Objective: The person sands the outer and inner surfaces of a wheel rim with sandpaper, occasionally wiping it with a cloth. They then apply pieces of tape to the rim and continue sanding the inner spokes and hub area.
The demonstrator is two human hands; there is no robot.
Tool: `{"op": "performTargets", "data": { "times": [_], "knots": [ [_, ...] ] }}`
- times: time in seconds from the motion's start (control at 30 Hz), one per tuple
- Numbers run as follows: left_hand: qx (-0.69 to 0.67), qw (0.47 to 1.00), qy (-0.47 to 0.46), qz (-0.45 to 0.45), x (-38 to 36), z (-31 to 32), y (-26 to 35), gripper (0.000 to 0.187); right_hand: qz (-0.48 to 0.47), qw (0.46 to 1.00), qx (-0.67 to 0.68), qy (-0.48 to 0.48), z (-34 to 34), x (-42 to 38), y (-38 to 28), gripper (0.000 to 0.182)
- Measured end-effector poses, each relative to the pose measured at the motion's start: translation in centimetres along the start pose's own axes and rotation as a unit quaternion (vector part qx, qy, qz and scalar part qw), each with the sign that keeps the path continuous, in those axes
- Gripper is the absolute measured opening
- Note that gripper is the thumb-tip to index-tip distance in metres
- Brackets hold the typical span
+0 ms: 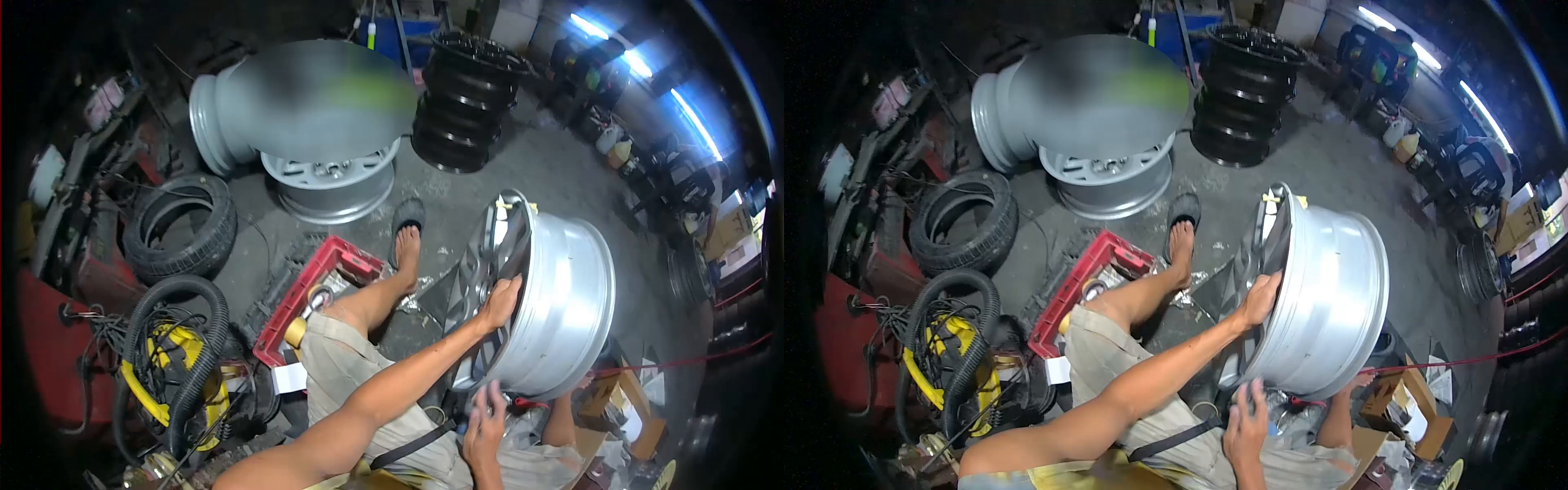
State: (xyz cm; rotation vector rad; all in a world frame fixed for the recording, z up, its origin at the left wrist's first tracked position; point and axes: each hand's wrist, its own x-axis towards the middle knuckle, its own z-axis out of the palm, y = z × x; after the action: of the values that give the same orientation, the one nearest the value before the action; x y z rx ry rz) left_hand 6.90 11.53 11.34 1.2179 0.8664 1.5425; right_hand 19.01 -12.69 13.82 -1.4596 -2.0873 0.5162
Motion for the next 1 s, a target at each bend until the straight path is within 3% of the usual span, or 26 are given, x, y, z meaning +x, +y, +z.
{"op": "performTargets", "data": {
  "times": [0.03,0.1,0.13,0.17,0.2,0.23,0.27,0.3,0.37,0.4,0.47,0.53,0.6,0.67,0.73,0.77,0.8,0.83,0.9,0.93,1.0],
  "knots": [
    [0.001,0.999,-0.006,-0.034,0.2,-0.3,0.4,0.059,-0.009,1.0,0.008,0.007,0.4,-1.5,0.9,0.038],
    [0.006,0.997,-0.011,-0.074,-0.5,-0.6,0.5,0.06,0.094,0.99,0.104,-0.005,0.8,-4.4,2.9,0.037],
    [-0.013,0.99,0.034,-0.135,-0.1,-0.8,0.7,0.063,0.092,0.99,0.108,-0.005,-0.1,-4.5,3.4,0.037],
    [-0.033,0.976,0.08,-0.2,0.0,-0.8,0.8,0.067,0.144,0.976,0.136,0.089,-1.2,-4.5,4.1,0.035],
    [-0.01,0.986,0.091,-0.139,-1.1,0.0,4.0,0.07,0.203,0.949,0.159,0.181,-2.5,-5.1,4.8,0.035],
    [0.013,0.992,0.101,-0.078,-2.1,0.9,7.8,0.074,0.205,0.942,0.132,0.231,-3.6,-5.6,6.1,0.036],
    [0.125,0.981,0.078,-0.122,-2.6,1.4,8.3,0.067,0.222,0.932,0.119,0.258,-4.4,-6.7,7.9,0.041],
    [0.123,0.98,0.08,-0.134,-3.4,2.1,9.0,0.067,0.231,0.933,0.115,0.25,-4.8,-7.4,8.7,0.041],
    [0.234,0.958,0.151,-0.07,-4.6,4.0,9.8,0.05,0.326,0.839,0.21,0.382,-5.6,-7.9,9.8,0.049],
    [0.244,0.949,0.198,-0.002,-4.6,4.3,7.9,0.036,0.329,0.837,0.204,0.385,-6.1,-8.1,10.5,0.049],
    [0.244,0.956,0.163,-0.004,-4.7,3.5,7.7,0.034,0.335,0.826,0.284,0.354,-6.5,-8.8,11.5,0.054],
    [0.258,0.956,0.135,0.023,-5.0,2.4,7.8,0.029,0.351,0.809,0.271,0.385,-5.7,-9.0,12.5,0.052],
    [0.257,0.958,0.113,0.052,-4.2,1.1,8.9,0.025,0.346,0.835,0.237,0.357,-5.3,-10.0,14.1,0.048],
    [0.329,0.939,0.097,0.031,-2.1,-1.9,8.5,0.033,0.336,0.875,0.163,0.307,-5.7,-10.3,13.4,0.043],
    [0.433,0.897,0.082,-0.029,0.6,-5.4,8.7,0.047,0.389,0.803,0.258,0.37,-4.8,-10.2,13.4,0.041],
    [0.396,0.911,0.088,-0.073,1.6,-6.2,10.2,0.05,0.381,0.838,0.174,0.35,-4.5,-11.1,14.5,0.041],
    [0.431,0.895,0.082,-0.083,2.8,-8.2,10.8,0.048,0.397,0.835,0.189,0.332,-4.6,-11.3,14.6,0.042],
    [0.412,0.908,0.067,-0.036,3.5,-9.3,11.2,0.046,0.416,0.822,0.195,0.337,-4.7,-10.8,14.3,0.042],
    [0.401,0.91,0.079,-0.07,5.4,-11.6,11.7,0.051,0.426,0.797,0.239,0.354,-5.0,-9.5,13.3,0.042],
    [0.401,0.914,0.053,-0.029,6.6,-13.8,11.0,0.051,0.422,0.816,0.244,0.31,-5.2,-9.6,13.8,0.042],
    [0.4,0.915,0.031,-0.032,7.0,-14.0,11.7,0.05,0.437,0.799,0.283,0.301,-5.4,-9.1,13.9,0.042]
  ]
}}
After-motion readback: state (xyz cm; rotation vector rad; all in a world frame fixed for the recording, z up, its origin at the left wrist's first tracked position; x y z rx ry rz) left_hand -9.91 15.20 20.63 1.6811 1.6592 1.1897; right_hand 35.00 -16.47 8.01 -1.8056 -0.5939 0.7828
